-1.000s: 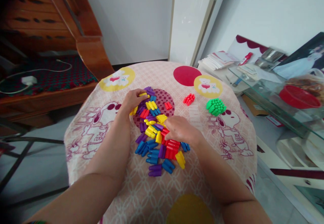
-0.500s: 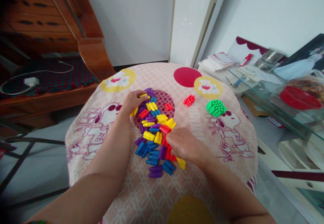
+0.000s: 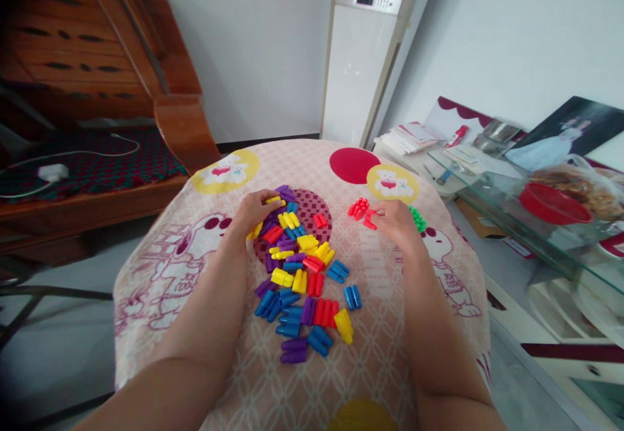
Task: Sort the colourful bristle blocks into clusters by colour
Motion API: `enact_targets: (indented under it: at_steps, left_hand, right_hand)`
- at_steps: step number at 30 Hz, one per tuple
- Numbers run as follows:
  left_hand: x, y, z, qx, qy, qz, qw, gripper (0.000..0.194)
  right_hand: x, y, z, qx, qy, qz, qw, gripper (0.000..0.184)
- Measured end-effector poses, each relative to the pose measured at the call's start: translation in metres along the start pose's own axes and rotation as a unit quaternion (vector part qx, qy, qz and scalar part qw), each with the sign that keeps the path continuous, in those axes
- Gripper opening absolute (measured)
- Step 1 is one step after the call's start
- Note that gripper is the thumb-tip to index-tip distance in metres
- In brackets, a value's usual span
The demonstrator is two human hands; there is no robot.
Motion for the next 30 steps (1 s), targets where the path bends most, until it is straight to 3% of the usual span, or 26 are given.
enact_targets:
  at_steps: [3,6,14,19,23,26,30]
  left_hand:
    - [0.003,0.001,-0.002,-0.002,0.003,-0.001,1.000,0.039]
    - [0.004,0.002,-0.003,-0.002,0.003,0.002,1.000,0.038]
    - [0.004,0.001,-0.002,0.000,0.001,0.004,1.000,0.038]
    - [-0.002,0.000,0.001,0.003,0.001,0.005,1.000,0.036]
    - [0.000,-0.001,0.000,0.000,0.008,0.028,1.000,0.035]
    - [0.013,-0.008,-0.003,-0.028,-0.009,0.061,0.998,0.040]
    - [0.033,-0.018,-0.007,-0.062,-0.032,0.102,0.992,0.045]
  right_hand:
    - [-0.026,0.003,-0.015,-0.022,0.084,-0.014,0.996,0.030]
    - [-0.028,0.013,-0.022,-0.024,0.098,-0.036,0.994,0.028]
    - [-0.012,0.022,-0.030,-0.058,0.041,0.007,0.997,0.028]
    - [0.000,0.009,-0.022,-0.121,0.002,0.065,0.991,0.034]
    - [0.041,0.015,-0.002,-0.132,-0.067,0.066,0.987,0.033]
    - [0.087,0.041,0.016,-0.050,-0.176,0.001,0.983,0.029]
    - [0.118,0.059,0.036,0.053,-0.236,-0.015,0.970,0.020]
Point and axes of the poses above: each hand's wrist, its own z-axis away from the middle knuckle, its own y-axis out of the palm, x = y × z, the point moved 9 cm from there along -z, towards the middle knuckle, and after that the axes turned 2 degrees about -z, right-handed, at the moved point
